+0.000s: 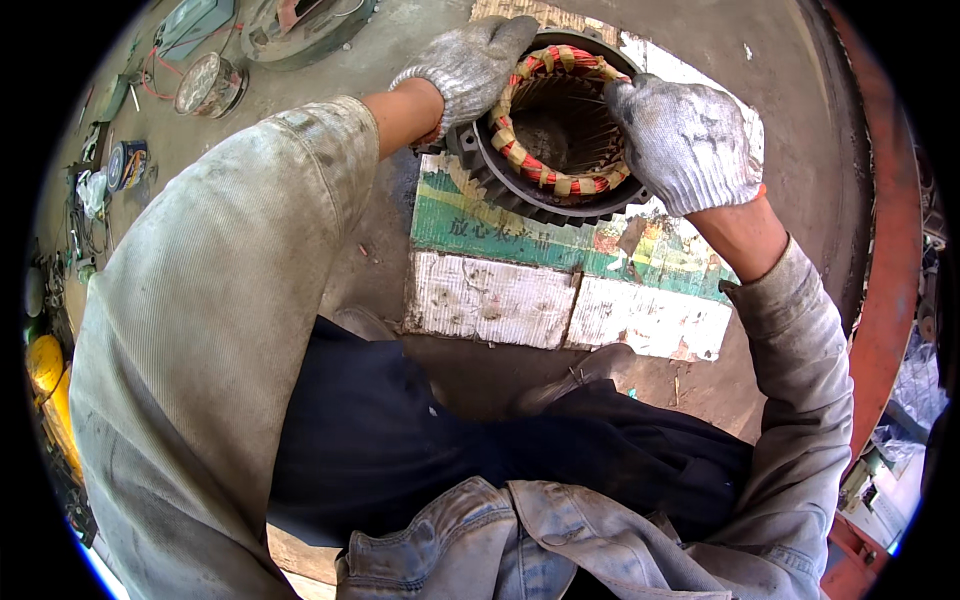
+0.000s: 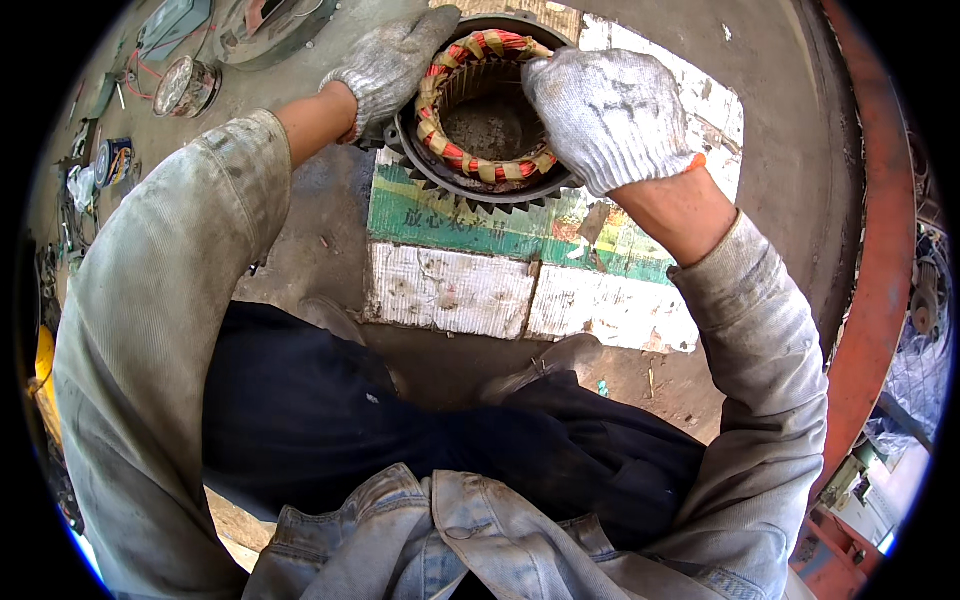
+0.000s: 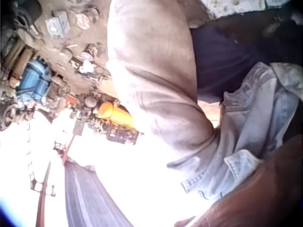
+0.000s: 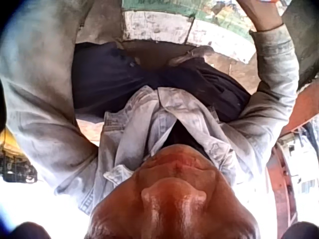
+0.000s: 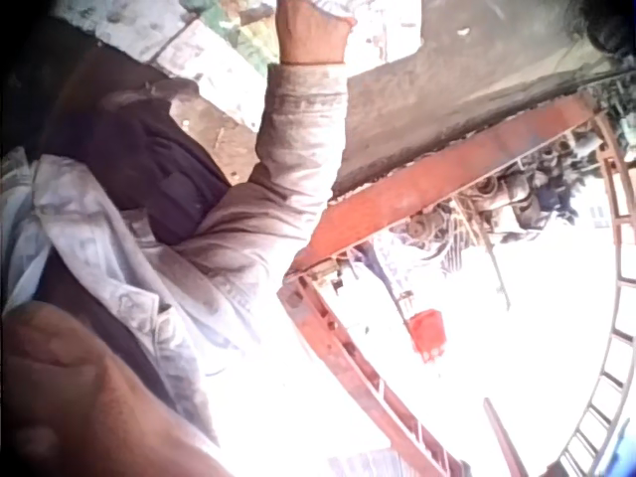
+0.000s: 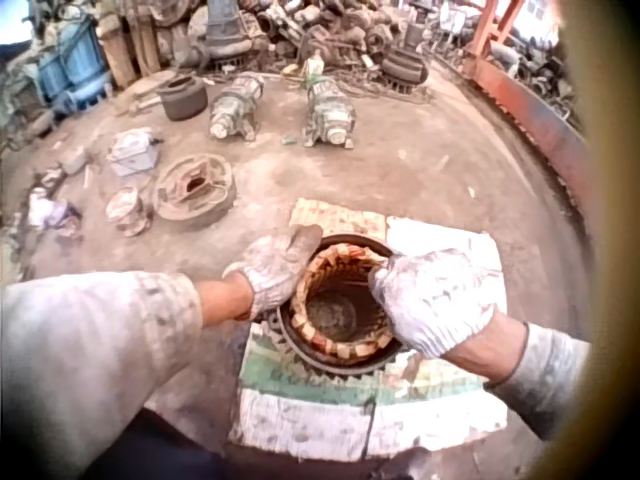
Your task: The person sits on the floor and uses a metal file to scrape the interior copper windings of a disassembled electric motor. They then connect a battery to the motor's terminal box using jumper cables to test the electrical circuit.
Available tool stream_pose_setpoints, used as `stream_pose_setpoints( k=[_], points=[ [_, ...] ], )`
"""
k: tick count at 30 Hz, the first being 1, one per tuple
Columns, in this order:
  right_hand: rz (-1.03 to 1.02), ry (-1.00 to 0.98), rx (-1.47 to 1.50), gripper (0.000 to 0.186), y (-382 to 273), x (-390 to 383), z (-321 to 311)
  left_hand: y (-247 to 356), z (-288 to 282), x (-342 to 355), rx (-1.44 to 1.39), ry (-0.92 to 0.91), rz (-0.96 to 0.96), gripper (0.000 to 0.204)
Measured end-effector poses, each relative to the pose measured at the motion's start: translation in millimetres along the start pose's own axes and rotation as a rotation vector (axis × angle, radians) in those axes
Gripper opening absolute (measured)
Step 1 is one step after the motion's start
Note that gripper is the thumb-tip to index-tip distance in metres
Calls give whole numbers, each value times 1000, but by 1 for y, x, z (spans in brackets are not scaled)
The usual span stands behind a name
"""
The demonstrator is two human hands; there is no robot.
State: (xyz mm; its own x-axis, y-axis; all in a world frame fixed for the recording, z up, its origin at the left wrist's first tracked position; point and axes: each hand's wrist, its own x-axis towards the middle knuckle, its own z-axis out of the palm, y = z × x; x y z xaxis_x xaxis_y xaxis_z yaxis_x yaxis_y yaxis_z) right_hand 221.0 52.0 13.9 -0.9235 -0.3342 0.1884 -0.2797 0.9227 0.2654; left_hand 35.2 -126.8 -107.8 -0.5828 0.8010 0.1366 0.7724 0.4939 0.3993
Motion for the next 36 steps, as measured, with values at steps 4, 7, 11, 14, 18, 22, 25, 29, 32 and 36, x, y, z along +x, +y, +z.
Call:
stream_pose_setpoints(
  k=[4,7,11,14,18,22,25,29,32,36],
  points=[
    [205,-280,-40,17,-4,-7,-22,14,-16,-10,-134,-35,-33,39],
    [214,-282,1,17,-1,-8,-40,9,-13,-5,-30,-16,22,38],
    [229,-334,-1,18,-4,-7,-43,7,-11,-2,-17,10,61,36],
    [246,-348,87,21,9,-7,-64,-19,-8,5,-83,8,53,55],
    [403,-139,412,28,53,-9,-61,6,-53,8,-318,-124,-323,70],
    [740,-124,684,27,67,4,-53,23,-50,42,-365,-56,-246,77],
    [843,-111,895,24,37,29,-22,3,-51,49,-337,-123,-197,75],
    [931,-119,828,29,28,27,-13,21,-55,58,-430,-182,-284,77],
    [995,-17,1088,27,38,25,8,29,-64,42,-421,-172,-128,74],
    [1097,178,1392,24,63,21,74,20,-46,48,-237,-195,-72,71]
  ],
)
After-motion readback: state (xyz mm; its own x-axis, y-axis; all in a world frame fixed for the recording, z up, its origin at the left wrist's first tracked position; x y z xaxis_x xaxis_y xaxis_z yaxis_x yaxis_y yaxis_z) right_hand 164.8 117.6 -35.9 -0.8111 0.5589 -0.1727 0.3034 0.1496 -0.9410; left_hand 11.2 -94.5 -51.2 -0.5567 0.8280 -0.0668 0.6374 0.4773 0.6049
